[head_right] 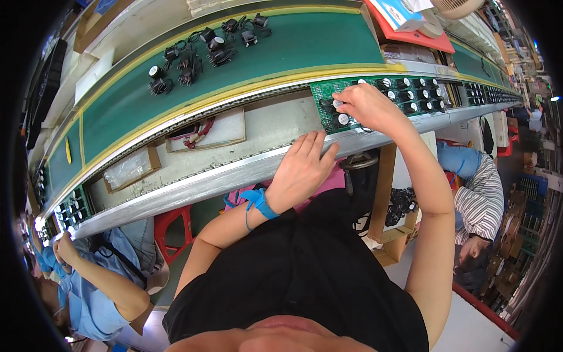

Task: The person assembles electronic components by hand, inserting them into a PCB on a factory assembly line.

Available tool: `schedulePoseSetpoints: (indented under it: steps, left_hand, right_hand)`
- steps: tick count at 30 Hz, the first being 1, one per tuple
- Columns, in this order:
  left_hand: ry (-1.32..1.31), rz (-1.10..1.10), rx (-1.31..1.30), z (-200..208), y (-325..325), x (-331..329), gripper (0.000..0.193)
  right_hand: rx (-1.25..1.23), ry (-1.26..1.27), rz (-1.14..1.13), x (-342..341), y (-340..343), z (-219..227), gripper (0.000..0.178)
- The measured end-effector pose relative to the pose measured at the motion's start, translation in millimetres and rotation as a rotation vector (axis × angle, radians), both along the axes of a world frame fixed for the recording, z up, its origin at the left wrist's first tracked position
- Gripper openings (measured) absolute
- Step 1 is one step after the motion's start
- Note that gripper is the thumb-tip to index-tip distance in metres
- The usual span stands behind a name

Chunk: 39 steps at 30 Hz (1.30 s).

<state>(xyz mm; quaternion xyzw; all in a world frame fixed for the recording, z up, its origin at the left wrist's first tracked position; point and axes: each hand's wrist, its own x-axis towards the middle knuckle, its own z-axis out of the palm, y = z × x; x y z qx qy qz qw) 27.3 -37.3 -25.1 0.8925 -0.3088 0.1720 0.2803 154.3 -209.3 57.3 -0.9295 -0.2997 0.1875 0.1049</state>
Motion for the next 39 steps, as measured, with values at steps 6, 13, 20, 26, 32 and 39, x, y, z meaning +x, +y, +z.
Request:
schedulePoseSetpoints:
  steps: [6, 13, 20, 26, 32, 39]
  left_hand:
    - [0.075, -0.03, -0.041, 3, -2, 2, 0.039]
    - [0.094, -0.017, 0.007, 13, -13, 7, 0.037]
    - [0.13, -0.074, 0.052, 16, -33, 16, 0.038]
    - [0.133, -0.076, 0.091, 16, -41, 18, 0.039]
    - [0.093, -0.069, 0.105, 15, -45, 17, 0.038]
    - [0.039, -0.039, 0.07, 16, -43, 14, 0.033]
  right_hand:
    - [0.403, -0.227, -0.148, -36, -40, 24, 0.039]
    - [0.511, -0.032, -0.874, -134, -249, -18, 0.018]
    - [-0.303, 0.143, -1.119, -273, -380, -151, 0.02]
    - [-0.301, -0.17, -0.79, -300, -344, -161, 0.048]
    - [-0.29, -0.176, -0.764, -311, -341, -168, 0.042]
    - [0.028, -0.118, -1.283, -299, -335, -158, 0.038]
